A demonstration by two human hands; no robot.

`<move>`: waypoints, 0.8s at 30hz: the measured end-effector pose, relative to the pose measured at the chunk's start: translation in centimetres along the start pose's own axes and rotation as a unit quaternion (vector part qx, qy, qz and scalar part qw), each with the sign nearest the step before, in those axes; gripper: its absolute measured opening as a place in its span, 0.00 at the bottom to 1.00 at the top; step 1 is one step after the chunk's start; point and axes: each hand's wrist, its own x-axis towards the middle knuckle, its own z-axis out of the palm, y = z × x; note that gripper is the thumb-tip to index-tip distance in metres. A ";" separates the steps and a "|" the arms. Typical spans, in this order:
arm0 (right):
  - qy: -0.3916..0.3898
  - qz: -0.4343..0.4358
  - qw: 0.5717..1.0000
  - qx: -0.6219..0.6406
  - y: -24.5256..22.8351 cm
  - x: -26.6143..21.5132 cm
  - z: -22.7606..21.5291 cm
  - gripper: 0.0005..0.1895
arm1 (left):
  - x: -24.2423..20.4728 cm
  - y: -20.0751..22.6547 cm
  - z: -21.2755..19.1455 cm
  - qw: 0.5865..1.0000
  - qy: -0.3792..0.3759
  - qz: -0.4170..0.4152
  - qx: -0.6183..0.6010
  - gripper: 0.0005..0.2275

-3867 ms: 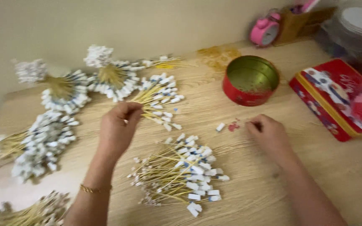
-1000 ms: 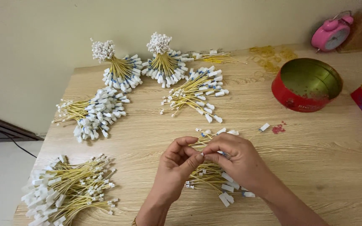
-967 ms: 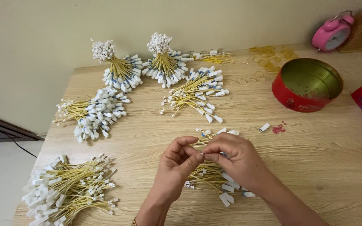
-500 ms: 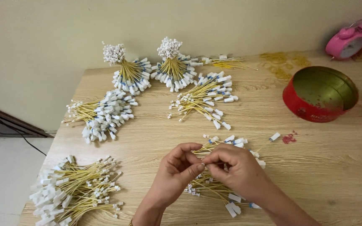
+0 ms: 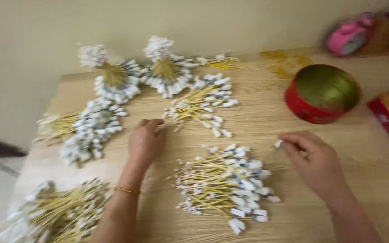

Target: The recorder is bundling and organizing small electronic cable assemblies with white connectors using rubber bands.

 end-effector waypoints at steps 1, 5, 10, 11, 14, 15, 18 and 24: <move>0.013 0.009 1.000 -0.014 1.2 0.2 -1.3 0.11 | 0.5 -0.5 0.5 1.000 -0.009 0.012 -0.014 0.12; 0.102 0.113 0.967 -0.204 6.9 -0.1 -5.8 0.12 | 1.4 -2.2 2.4 0.998 -0.023 0.011 0.060 0.10; 0.086 0.139 0.957 -0.239 9.2 0.9 -5.6 0.13 | 1.1 -2.3 2.2 0.997 -0.029 -0.062 0.027 0.11; 0.074 0.141 0.955 -0.249 9.1 1.4 -5.2 0.13 | 1.0 -2.7 2.4 0.995 -0.012 -0.086 -0.057 0.11; 0.058 0.125 0.954 -0.268 8.9 2.2 -4.3 0.13 | 0.9 -2.3 2.1 0.971 0.004 -0.131 -0.199 0.11; 0.053 0.108 0.953 -0.278 8.7 2.5 -4.0 0.13 | 0.8 -2.0 1.9 0.954 0.003 -0.155 -0.257 0.11; 0.057 0.084 0.952 -0.290 7.8 2.8 -3.4 0.13 | 0.7 -1.9 2.5 0.943 0.007 -0.141 -0.301 0.11; 0.042 0.065 0.941 -0.329 8.6 2.5 -2.7 0.12 | 1.5 -2.7 4.7 0.956 -0.001 -0.120 -0.268 0.13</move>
